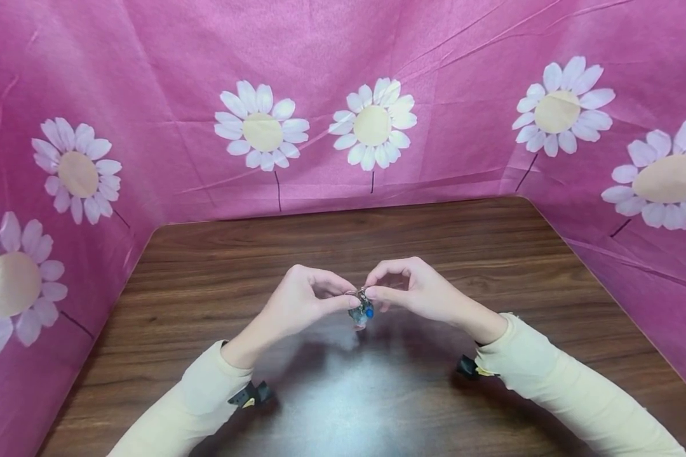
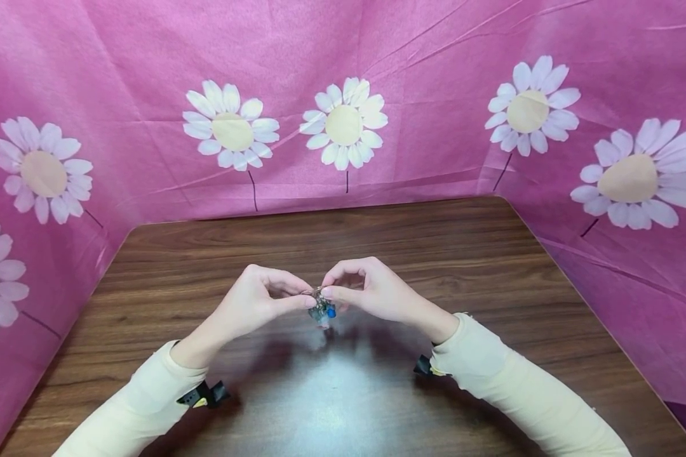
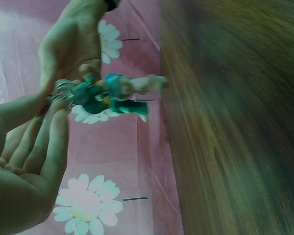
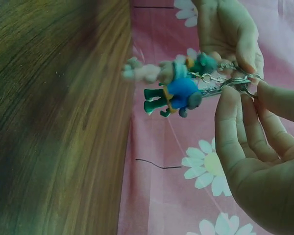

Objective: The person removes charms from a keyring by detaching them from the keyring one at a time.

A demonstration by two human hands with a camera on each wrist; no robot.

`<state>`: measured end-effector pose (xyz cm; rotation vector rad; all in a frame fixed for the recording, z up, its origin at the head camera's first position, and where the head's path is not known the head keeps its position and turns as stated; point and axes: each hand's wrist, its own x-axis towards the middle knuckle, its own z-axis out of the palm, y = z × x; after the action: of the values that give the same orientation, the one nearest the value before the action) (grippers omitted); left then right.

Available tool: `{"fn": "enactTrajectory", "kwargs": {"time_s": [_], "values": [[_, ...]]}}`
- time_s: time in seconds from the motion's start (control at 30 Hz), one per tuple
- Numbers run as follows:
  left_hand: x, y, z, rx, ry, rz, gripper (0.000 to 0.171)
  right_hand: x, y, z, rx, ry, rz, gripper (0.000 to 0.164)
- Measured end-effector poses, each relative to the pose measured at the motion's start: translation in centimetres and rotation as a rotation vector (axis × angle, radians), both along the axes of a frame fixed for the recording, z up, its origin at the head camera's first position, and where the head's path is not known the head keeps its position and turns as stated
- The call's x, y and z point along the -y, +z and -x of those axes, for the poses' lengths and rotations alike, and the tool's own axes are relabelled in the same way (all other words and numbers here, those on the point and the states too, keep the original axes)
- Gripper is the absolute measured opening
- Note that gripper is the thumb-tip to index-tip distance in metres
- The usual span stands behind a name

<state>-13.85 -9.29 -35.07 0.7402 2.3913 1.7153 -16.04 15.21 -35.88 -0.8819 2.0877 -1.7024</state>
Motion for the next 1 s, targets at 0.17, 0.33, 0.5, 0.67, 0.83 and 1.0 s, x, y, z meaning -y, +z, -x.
{"fn": "enactTrajectory", "kwargs": {"time_s": [0.17, 0.33, 0.5, 0.67, 0.83, 1.0], "values": [[0.6, 0.5, 0.4, 0.167, -0.083, 0.032, 0.016, 0.1, -0.2, 0.2, 0.019, 0.007, -0.019, 0.009], [0.8, 0.8, 0.4, 0.204, -0.120, 0.025, 0.017, 0.2, -0.2, 0.2, -0.016, 0.007, -0.026, 0.008], [0.8, 1.0, 0.3, 0.187, -0.125, 0.012, 0.017, 0.2, 0.1, 0.2, -0.037, 0.000, -0.018, 0.008], [0.8, 1.2, 0.1, 0.043, -0.083, 0.122, 0.014, 0.2, 0.1, 0.1, -0.047, -0.008, -0.013, 0.009], [1.0, 1.5, 0.1, -0.004, -0.057, 0.185, 0.013, 0.4, 0.2, 0.0, -0.064, -0.028, 0.002, 0.009], [1.2, 1.9, 0.5, 0.067, -0.108, 0.199, 0.011, 0.6, 0.1, 0.1, -0.129, -0.047, -0.032, 0.009]]}}
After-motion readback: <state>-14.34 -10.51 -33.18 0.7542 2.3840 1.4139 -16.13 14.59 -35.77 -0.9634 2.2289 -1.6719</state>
